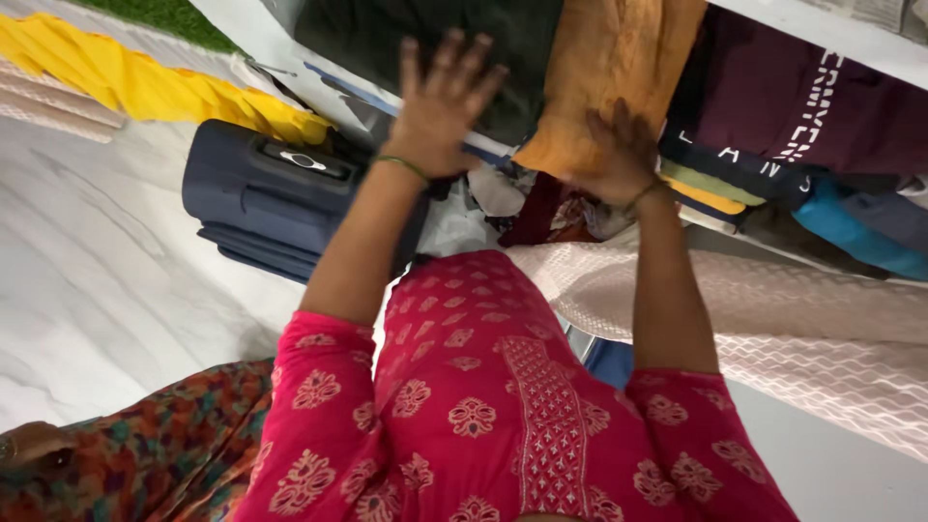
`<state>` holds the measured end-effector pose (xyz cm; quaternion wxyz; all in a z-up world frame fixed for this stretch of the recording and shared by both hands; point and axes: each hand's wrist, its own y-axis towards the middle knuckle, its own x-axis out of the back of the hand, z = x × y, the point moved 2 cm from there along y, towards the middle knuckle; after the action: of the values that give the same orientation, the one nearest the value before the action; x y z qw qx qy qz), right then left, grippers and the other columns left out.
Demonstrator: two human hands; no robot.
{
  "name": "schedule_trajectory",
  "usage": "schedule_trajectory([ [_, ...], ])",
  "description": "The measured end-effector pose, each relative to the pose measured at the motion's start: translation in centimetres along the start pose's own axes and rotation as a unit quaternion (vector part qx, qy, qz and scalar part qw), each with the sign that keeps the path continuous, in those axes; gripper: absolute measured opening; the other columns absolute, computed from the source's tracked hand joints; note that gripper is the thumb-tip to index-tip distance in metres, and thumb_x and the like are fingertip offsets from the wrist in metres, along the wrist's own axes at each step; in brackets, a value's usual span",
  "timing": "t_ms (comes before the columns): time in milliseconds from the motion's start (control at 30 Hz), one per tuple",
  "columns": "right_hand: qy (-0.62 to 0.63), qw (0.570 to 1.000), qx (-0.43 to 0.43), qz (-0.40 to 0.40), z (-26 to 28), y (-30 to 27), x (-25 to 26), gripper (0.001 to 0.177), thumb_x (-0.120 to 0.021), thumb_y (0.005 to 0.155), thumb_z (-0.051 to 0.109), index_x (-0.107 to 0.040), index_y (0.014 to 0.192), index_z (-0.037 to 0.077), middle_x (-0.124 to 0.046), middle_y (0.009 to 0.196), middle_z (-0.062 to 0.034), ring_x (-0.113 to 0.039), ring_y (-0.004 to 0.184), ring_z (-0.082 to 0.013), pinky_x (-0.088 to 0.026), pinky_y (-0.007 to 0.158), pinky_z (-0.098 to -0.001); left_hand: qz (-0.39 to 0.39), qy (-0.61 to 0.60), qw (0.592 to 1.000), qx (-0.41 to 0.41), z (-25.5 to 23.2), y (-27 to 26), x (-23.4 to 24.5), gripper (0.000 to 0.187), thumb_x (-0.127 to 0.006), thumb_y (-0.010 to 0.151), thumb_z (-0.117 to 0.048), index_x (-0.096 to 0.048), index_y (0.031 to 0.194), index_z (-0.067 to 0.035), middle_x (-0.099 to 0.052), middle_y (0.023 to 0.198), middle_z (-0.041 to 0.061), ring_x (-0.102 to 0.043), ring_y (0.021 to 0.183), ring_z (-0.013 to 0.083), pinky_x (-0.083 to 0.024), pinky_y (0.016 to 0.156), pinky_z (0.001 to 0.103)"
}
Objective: The person opens a dark blue suitcase, removes a pair of sunglasses, and places them on a shelf. They then wipe the sunglasses with a white cloth and return them to the shelf. The person closes the suitcase and places it on the floor under the shelf.
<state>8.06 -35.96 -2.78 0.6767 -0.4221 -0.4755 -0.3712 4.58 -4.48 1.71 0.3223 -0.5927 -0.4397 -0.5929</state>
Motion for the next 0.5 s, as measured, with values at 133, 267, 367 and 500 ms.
schedule_trajectory([
  [133,0.234,0.953,0.069,-0.181,0.9,1.8,0.5,0.080,-0.074,0.106,0.046,-0.032,0.164,0.011,-0.034,0.167,-0.0253,-0.039,0.154,-0.0402,-0.038,0.126,-0.0495,-0.037,0.050,0.993,0.101,5.3,-1.9,0.0,0.127,-0.092,0.054,-0.055,-0.040,0.165,-0.022,-0.022,0.172,0.014,-0.014,0.156,0.0409,-0.008,0.118,0.074],
  [267,0.428,0.897,-0.011,-0.106,3.3,7.7,-3.3,0.089,-0.062,0.093,0.059,-0.028,0.158,0.008,-0.047,0.155,-0.0187,-0.056,0.135,-0.0305,-0.048,0.109,-0.0413,-0.081,0.021,0.991,0.102,6.5,-2.6,-1.5,0.112,-0.094,0.060,-0.047,-0.049,0.160,-0.026,-0.025,0.171,0.010,-0.016,0.156,0.0387,-0.009,0.119,0.075],
  [367,0.454,0.876,0.066,-0.148,5.0,11.9,-5.6,0.084,-0.059,0.105,0.060,-0.033,0.158,0.001,-0.049,0.157,-0.0192,-0.049,0.145,-0.0317,-0.040,0.121,-0.0409,-0.107,-0.023,0.990,0.092,7.0,-3.3,-2.3,0.105,-0.095,0.061,-0.041,-0.054,0.157,-0.030,-0.026,0.171,0.007,-0.017,0.157,0.0368,-0.009,0.120,0.074],
  [500,0.501,0.851,0.065,-0.147,6.2,14.6,-7.0,0.082,-0.058,0.106,0.059,-0.034,0.157,-0.001,-0.048,0.156,-0.0163,-0.045,0.144,-0.0311,-0.036,0.121,-0.0406,-0.136,-0.082,0.985,0.065,7.8,-4.1,-2.3,0.101,-0.096,0.062,-0.040,-0.056,0.155,-0.029,-0.026,0.171,0.007,-0.015,0.157,0.0370,-0.008,0.120,0.074],
])
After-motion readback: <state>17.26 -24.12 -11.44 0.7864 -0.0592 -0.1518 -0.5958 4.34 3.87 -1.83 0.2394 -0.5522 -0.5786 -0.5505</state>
